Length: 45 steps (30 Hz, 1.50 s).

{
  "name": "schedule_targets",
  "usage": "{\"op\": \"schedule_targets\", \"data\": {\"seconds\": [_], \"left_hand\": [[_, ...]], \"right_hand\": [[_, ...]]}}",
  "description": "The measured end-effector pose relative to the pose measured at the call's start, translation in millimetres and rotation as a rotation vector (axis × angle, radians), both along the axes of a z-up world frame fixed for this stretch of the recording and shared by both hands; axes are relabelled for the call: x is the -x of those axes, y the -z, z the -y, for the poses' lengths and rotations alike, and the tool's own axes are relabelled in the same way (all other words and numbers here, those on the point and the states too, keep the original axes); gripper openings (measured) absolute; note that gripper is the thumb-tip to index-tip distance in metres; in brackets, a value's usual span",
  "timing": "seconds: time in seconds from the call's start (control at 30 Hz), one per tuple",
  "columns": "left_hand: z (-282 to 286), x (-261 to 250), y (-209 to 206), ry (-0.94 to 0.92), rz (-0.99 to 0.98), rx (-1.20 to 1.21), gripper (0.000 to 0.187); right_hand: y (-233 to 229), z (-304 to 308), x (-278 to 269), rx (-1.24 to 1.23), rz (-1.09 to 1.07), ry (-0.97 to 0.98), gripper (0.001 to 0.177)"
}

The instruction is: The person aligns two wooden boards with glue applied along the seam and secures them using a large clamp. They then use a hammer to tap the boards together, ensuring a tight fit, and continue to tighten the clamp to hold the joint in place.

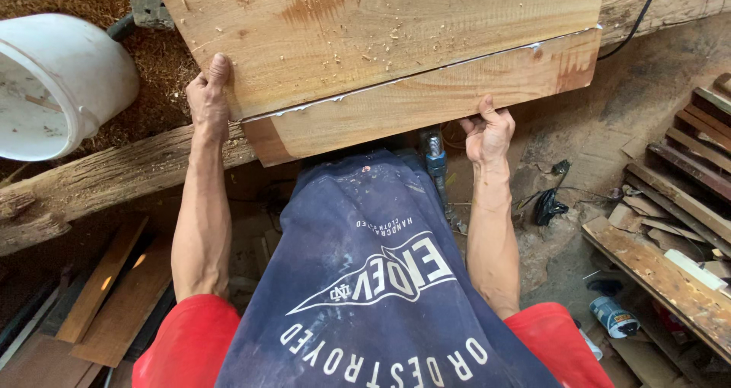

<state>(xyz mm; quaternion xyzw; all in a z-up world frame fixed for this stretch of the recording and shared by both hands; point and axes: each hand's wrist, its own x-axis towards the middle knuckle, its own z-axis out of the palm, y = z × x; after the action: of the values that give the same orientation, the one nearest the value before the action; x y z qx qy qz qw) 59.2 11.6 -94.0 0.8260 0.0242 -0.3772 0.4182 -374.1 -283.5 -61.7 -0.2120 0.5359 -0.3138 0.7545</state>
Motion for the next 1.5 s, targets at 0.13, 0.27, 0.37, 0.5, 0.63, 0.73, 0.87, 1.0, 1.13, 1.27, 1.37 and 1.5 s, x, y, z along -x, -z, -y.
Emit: {"op": "schedule_targets", "data": {"seconds": [0.13,0.27,0.37,0.5,0.63,0.73,0.87,1.0,1.13,1.27,1.37,1.5], "left_hand": [[3,4,-4,-0.006,-0.016,0.147,0.062],[-1,8,-7,0.001,0.014,0.109,0.06],[-4,9,-6,-0.012,0.024,0.093,0.063],[-6,14,-10,-0.09,0.008,0.077,0.075],[-18,30,-26,-0.098,-0.094,0.217,0.088],[-27,42,-27,-0.201,-0.203,0.129,0.084],[-42,60,-12,-0.337,-0.292,0.364,0.057],[-42,64,1,-0.393,-0.287,0.431,0.036],[-48,65,-7,-0.293,-0.249,0.306,0.02],[-36,72,-13,-0.34,-0.229,0.367,0.023],[-37,74,-9,-0.349,-0.233,0.448,0.028],[-41,76,8,-0.312,-0.206,0.583,0.029]], "right_hand": [[2,2,-2,0.005,-0.009,0.003,0.042],[2,1,-4,0.009,-0.009,0.011,0.043],[4,2,-4,0.013,-0.029,0.015,0.041],[7,3,-4,0.018,-0.043,0.018,0.039],[10,3,-4,0.011,-0.02,0.009,0.036],[4,5,-7,0.033,-0.028,-0.011,0.036],[-8,2,-10,0.029,-0.038,-0.043,0.04],[-7,5,-10,0.033,-0.071,-0.055,0.04],[-2,3,-17,0.365,-0.485,0.065,0.038],[-40,-19,-78,1.001,-0.823,-0.023,0.031],[-64,-43,-177,1.074,-0.434,-0.417,0.014],[-38,-79,-355,1.34,-0.369,-0.896,0.017]]}}
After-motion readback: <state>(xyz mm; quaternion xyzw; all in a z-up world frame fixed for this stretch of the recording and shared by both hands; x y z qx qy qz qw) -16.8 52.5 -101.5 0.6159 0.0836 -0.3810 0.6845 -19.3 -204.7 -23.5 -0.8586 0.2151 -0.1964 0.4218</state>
